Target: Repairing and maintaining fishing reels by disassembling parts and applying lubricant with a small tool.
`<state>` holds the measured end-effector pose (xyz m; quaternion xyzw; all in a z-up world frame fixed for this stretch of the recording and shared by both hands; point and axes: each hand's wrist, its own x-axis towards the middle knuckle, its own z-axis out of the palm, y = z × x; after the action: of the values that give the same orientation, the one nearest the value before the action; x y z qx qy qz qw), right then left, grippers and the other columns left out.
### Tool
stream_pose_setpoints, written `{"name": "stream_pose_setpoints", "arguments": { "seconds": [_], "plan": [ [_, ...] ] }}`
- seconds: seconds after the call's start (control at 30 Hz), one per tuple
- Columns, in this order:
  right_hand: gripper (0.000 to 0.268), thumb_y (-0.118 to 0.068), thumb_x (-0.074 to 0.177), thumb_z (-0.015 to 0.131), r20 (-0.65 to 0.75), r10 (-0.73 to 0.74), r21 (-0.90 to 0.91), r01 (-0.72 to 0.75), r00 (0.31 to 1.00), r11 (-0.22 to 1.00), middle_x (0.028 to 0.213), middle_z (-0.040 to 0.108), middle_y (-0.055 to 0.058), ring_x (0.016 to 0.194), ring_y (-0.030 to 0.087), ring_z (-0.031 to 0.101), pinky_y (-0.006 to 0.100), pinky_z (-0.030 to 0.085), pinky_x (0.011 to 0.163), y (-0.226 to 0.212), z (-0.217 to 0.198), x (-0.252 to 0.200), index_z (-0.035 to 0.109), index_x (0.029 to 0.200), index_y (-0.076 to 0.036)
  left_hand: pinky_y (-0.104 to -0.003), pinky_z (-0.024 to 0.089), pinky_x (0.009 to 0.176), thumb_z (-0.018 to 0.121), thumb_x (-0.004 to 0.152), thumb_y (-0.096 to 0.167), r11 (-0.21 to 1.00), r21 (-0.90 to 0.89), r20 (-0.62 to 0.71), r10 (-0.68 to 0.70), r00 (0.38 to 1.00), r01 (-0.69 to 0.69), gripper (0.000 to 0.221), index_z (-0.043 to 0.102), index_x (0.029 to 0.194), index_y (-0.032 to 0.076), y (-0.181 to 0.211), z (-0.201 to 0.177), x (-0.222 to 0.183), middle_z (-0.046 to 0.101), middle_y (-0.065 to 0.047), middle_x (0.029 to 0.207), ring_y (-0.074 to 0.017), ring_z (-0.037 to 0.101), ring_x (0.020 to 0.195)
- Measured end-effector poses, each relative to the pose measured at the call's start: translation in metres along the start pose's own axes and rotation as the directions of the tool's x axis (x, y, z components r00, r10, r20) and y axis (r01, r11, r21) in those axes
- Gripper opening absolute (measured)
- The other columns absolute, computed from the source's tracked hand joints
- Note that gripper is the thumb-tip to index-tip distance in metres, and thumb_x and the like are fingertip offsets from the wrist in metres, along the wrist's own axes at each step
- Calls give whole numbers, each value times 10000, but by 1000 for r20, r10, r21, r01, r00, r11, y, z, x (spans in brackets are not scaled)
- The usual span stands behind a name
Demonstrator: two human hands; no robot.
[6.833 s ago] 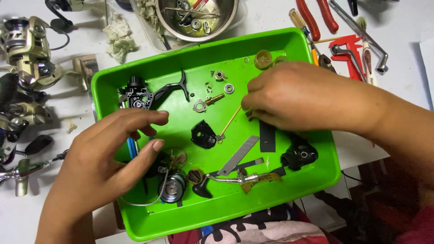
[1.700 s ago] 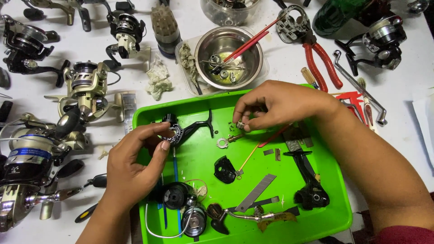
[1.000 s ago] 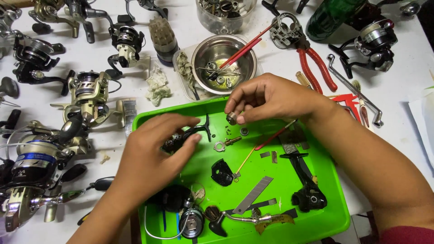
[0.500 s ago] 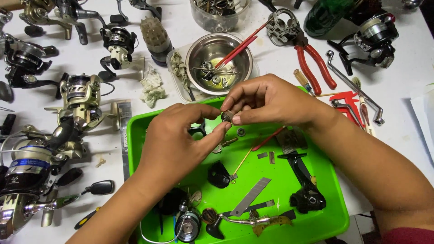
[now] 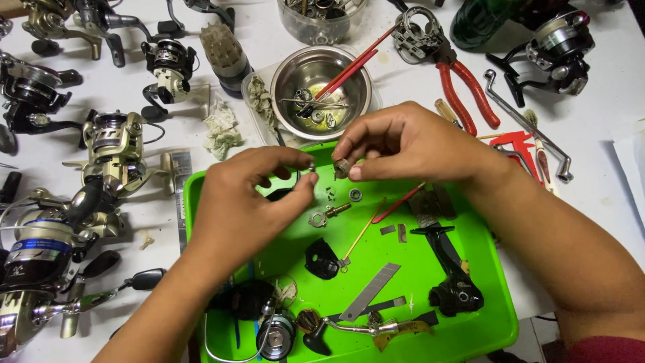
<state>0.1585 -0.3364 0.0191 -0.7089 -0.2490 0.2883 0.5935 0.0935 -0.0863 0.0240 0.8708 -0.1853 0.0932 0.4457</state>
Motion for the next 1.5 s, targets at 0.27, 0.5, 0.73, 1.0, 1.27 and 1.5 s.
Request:
{"name": "stream_pose_setpoints", "arguments": {
  "seconds": [0.27,0.5,0.73,1.0,1.27,1.5],
  "plan": [
    [241,-302,873,661,88,60,-866,47,994,498,958,787,32,804,289,729,480,513,709,-2,11,-4,735,1093,-234,-183,452,627,737,906,169,933,-255,142,-224,964,254,179,780,1068,105,-22,-19,-7,769,17,913,-34,577,693],
    [104,-211,833,556,110,255,-972,50,961,230,791,706,96,771,401,675,578,486,559,15,30,2,622,891,-155,-223,522,777,698,922,121,874,-425,167,-180,969,236,178,740,1082,55,-38,-26,-6,768,-54,1046,-89,653,881],
    [129,-246,831,558,103,304,-984,52,947,173,785,715,99,774,419,683,581,494,568,6,31,6,633,916,-185,-244,535,876,694,944,99,829,-536,95,-130,987,161,188,686,1117,25,-55,-35,-17,736,-104,1128,-137,670,1013],
    [307,-331,859,659,40,214,-955,-25,976,295,1049,756,-2,882,379,716,608,553,685,-22,20,2,698,1148,-235,-245,588,776,692,939,146,809,-560,111,-139,984,177,200,653,1099,34,-55,-40,-33,727,-120,1099,-148,687,838],
    [276,-270,835,675,100,-10,-939,98,995,331,949,757,41,821,394,701,592,513,632,-26,18,-2,728,1096,-196,-276,636,839,663,952,165,806,-568,120,-121,985,168,196,636,1106,45,-52,-35,-35,712,-122,1115,-175,693,990],
    [234,-247,861,674,160,-20,-925,157,987,345,876,750,52,779,350,715,576,535,625,-26,31,10,724,1080,-179,-280,646,838,640,964,178,816,-564,79,-103,992,129,197,632,1102,36,-52,-43,-43,691,-139,1122,-188,681,1014]
  ]
}}
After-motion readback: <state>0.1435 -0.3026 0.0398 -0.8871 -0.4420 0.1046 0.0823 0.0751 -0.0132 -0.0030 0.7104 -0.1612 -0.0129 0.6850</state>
